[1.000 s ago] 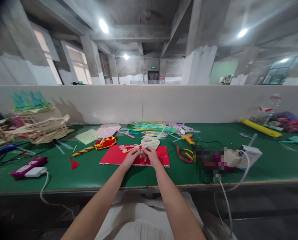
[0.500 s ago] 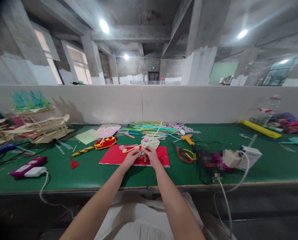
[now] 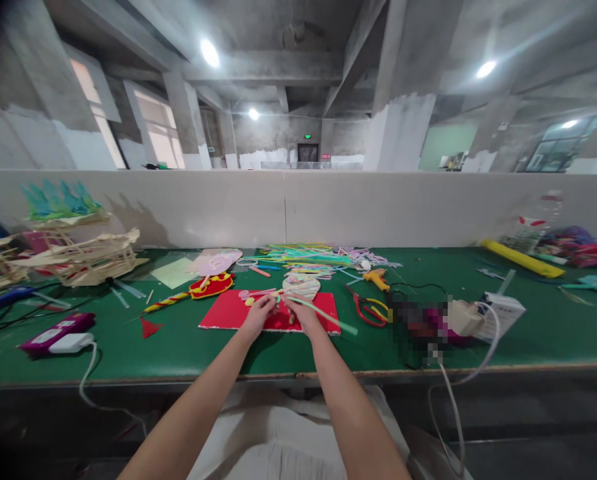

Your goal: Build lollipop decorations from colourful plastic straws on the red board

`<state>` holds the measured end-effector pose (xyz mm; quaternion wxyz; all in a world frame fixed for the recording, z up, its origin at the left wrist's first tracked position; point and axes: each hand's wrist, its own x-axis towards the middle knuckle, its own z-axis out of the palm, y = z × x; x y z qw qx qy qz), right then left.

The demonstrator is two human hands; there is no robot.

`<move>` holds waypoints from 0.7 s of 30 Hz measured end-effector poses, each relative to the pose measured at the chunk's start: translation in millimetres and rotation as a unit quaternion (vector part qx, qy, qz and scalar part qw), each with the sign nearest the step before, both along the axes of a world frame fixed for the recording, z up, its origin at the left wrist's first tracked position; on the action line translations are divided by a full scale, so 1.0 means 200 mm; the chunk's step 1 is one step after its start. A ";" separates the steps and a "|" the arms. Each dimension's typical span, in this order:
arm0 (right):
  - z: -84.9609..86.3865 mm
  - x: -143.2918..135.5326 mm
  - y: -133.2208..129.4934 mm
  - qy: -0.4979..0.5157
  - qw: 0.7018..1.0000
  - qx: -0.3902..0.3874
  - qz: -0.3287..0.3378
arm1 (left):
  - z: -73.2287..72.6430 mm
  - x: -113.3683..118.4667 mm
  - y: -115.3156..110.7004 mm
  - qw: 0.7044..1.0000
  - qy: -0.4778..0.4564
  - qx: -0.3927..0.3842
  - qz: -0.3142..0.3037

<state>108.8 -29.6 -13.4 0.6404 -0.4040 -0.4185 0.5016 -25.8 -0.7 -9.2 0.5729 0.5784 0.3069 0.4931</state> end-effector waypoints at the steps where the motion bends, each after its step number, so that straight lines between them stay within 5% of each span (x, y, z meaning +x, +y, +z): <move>1: 0.00 0.00 0.00 -0.001 1.000 -0.001 -0.005 | 0.00 0.00 0.00 1.000 0.008 0.003 -0.009; 12: 0.02 0.01 0.00 -0.023 0.999 0.029 -0.003 | 0.02 0.02 -0.03 0.984 0.110 0.074 -0.115; 21: 0.02 0.01 0.00 -0.046 0.999 0.025 0.005 | 0.02 0.02 -0.03 0.980 0.130 0.091 -0.122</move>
